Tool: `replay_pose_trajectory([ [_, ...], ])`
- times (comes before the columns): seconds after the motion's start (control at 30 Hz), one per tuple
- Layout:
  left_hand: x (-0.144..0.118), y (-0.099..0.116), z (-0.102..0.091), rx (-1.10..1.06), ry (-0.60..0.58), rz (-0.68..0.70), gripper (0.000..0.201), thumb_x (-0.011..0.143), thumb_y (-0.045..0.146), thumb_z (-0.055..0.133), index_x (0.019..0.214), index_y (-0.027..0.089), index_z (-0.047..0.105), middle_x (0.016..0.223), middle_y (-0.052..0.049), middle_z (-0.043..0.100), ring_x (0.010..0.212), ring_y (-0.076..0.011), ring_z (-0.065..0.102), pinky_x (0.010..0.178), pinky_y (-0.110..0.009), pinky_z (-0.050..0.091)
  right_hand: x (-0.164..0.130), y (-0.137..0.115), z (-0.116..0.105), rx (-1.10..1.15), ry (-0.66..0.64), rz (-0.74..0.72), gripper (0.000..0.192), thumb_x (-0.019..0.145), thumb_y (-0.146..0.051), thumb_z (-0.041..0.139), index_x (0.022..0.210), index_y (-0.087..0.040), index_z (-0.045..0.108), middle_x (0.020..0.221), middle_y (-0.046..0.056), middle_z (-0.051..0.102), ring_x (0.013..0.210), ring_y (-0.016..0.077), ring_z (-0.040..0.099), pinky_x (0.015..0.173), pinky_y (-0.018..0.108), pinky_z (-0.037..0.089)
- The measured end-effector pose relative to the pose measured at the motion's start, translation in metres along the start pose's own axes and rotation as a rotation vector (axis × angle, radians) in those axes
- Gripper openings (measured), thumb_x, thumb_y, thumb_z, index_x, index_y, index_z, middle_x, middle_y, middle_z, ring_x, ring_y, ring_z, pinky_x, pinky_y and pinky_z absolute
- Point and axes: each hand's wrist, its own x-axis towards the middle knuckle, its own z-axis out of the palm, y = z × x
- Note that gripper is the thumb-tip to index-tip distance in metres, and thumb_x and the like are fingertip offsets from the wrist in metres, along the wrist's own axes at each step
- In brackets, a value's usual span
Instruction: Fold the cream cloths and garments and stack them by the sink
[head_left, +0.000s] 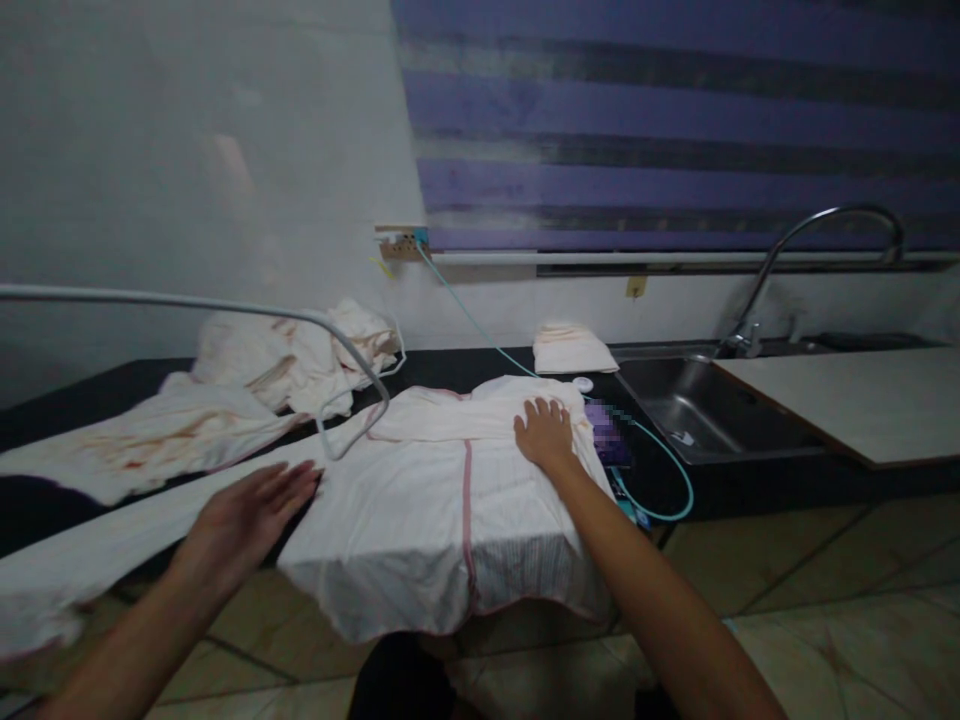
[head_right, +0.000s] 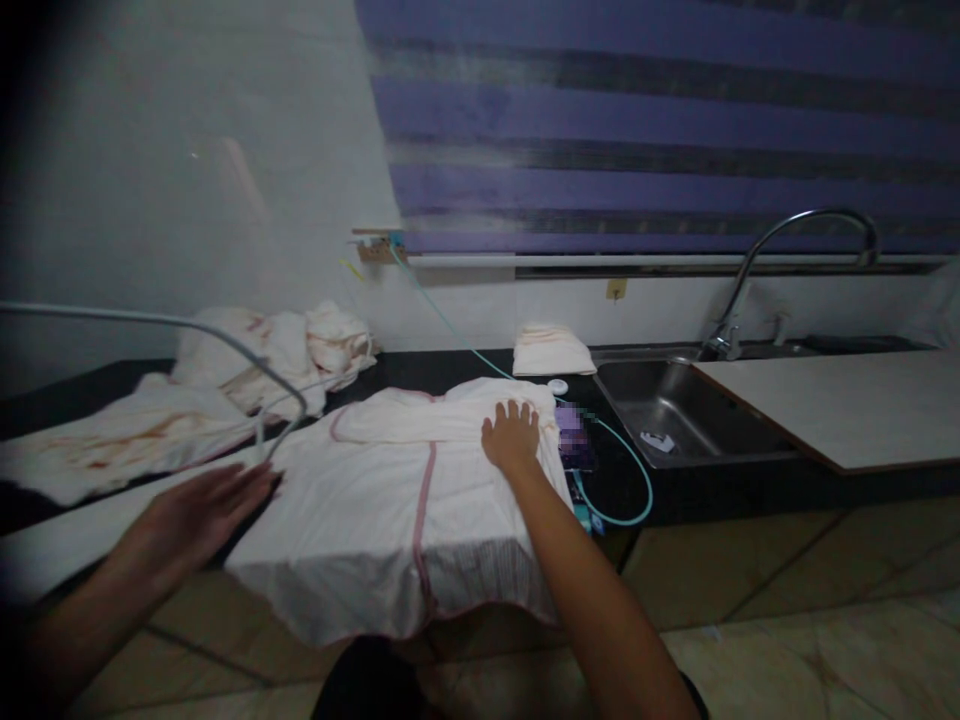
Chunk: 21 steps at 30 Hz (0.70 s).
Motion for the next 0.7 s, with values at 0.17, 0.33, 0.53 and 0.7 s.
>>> replay_pose_trajectory([
  [0.17,-0.044,0.000,-0.030,-0.337,-0.037,-0.389,0.066,0.085,0.014,0.052,0.151,0.020,0.049,0.141,-0.021,0.063,0.121,-0.0332,0.070,0.084,-0.043,0.068,0.000,0.001,0.002,-0.035,0.005,-0.005,0.058,0.108,-0.047,0.030,0.157,-0.022,0.044,0.167,0.010,0.039,0.155,0.0340,0.028,0.125,0.051,0.017],
  [0.33,-0.030,0.002,-0.019,-0.378,-0.111,-0.384,0.074,0.089,0.027,0.055,0.158,0.006,0.036,0.139,-0.030,0.061,0.124,-0.0358,0.068,0.086,-0.041,0.067,-0.002,0.002,0.002,-0.062,0.035,-0.031,0.055,0.107,-0.045,0.032,0.153,-0.020,0.049,0.162,0.013,0.046,0.151,0.0337,0.033,0.123,0.050,0.020],
  [0.53,0.013,0.006,0.003,-0.464,0.024,-0.345,0.052,0.094,0.029,0.055,0.138,0.004,0.051,0.110,-0.024,0.068,0.095,-0.0298,0.075,0.068,-0.037,0.068,-0.001,0.003,0.003,-0.070,0.046,-0.040,0.054,0.107,-0.044,0.033,0.152,-0.020,0.050,0.161,0.012,0.047,0.149,0.0338,0.036,0.122,0.051,0.021],
  [0.7,0.038,0.007,0.008,-0.402,0.080,-0.233,0.013,0.096,0.027,0.054,0.091,0.015,0.055,0.077,-0.005,0.057,0.068,-0.0162,0.062,0.059,-0.027,0.060,0.000,0.004,0.003,-0.075,0.029,-0.038,0.054,0.107,-0.045,0.034,0.152,-0.021,0.049,0.161,0.013,0.046,0.150,0.0339,0.036,0.121,0.051,0.023],
])
